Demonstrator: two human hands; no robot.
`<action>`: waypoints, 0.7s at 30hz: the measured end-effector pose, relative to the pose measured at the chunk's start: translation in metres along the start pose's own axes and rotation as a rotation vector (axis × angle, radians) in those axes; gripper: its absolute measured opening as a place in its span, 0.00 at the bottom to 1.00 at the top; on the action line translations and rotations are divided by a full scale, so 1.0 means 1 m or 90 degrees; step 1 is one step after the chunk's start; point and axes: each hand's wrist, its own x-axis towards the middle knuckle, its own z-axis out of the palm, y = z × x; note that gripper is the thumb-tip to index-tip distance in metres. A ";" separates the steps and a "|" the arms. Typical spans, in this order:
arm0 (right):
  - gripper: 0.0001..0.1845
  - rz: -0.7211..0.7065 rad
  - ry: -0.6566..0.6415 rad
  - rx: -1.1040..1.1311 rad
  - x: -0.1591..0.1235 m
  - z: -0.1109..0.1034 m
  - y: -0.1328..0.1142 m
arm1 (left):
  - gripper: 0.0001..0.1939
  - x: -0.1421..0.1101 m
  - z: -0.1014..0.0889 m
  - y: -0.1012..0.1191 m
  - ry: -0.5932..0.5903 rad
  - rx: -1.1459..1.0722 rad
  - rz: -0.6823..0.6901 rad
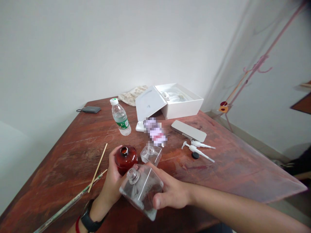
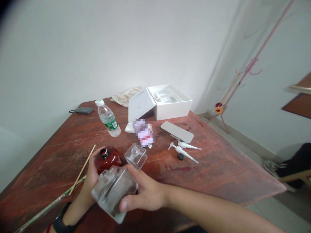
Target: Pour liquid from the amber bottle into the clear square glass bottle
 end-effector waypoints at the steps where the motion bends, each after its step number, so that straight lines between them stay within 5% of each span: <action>1: 0.45 -0.001 0.000 0.000 0.000 0.000 0.000 | 0.44 0.000 0.000 -0.001 -0.001 0.005 0.002; 21: 0.46 0.004 -0.016 0.001 -0.001 0.001 -0.003 | 0.44 0.001 -0.003 -0.008 -0.001 0.015 0.018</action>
